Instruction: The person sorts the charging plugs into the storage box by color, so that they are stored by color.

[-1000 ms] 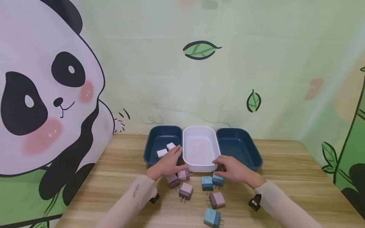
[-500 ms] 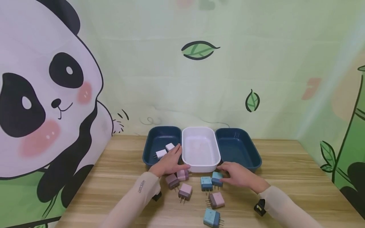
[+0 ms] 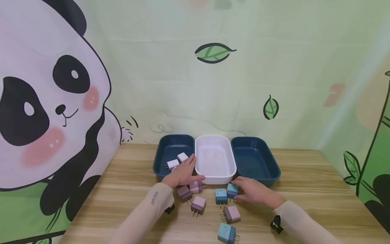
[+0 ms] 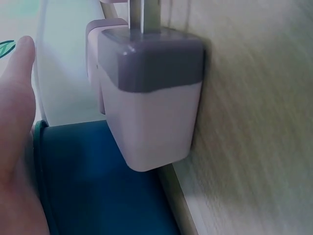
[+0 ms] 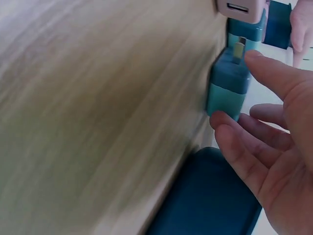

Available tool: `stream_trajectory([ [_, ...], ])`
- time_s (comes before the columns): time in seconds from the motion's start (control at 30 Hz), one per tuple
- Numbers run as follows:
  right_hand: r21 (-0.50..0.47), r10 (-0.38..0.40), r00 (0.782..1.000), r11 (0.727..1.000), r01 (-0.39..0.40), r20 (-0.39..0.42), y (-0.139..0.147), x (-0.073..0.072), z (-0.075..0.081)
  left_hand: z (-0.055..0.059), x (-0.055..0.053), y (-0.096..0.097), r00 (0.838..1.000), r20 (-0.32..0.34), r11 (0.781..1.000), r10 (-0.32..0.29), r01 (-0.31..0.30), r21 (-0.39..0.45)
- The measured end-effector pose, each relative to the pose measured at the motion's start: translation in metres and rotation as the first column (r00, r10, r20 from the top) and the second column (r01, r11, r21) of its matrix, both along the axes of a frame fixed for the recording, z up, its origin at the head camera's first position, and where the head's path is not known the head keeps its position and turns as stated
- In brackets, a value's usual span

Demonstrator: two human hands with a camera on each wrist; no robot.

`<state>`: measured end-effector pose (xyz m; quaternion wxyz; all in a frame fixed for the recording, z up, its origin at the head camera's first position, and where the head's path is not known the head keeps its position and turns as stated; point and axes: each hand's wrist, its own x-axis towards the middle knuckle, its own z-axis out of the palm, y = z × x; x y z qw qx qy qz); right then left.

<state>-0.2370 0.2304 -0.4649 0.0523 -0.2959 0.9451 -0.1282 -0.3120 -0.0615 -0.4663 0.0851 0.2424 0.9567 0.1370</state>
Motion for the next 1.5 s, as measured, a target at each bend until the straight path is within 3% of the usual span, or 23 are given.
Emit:
stream_trajectory([
  [0.33, 0.029, 0.006, 1.0, 1.0, -0.005, -0.014, 0.0007, -0.003, -0.008, -0.0047, -0.0009, 0.002, 1.0, -0.004, 1.0, 0.011, -0.01, 0.015],
  [0.8, 0.012, -0.009, 1.0, 1.0, 0.009, 0.001, 0.0012, -0.0053, -0.0097, 0.0, 0.0002, 0.002, 0.999, -0.032, 1.0, -0.014, 0.015, 0.01],
  [1.5, -0.03, -0.019, 0.999, 0.999, 0.02, 0.046, 0.0023, -0.0014, -0.0057, -0.0007, 0.0009, -0.001, 1.0, -0.001, 1.0, -0.028, 0.028, -0.007],
])
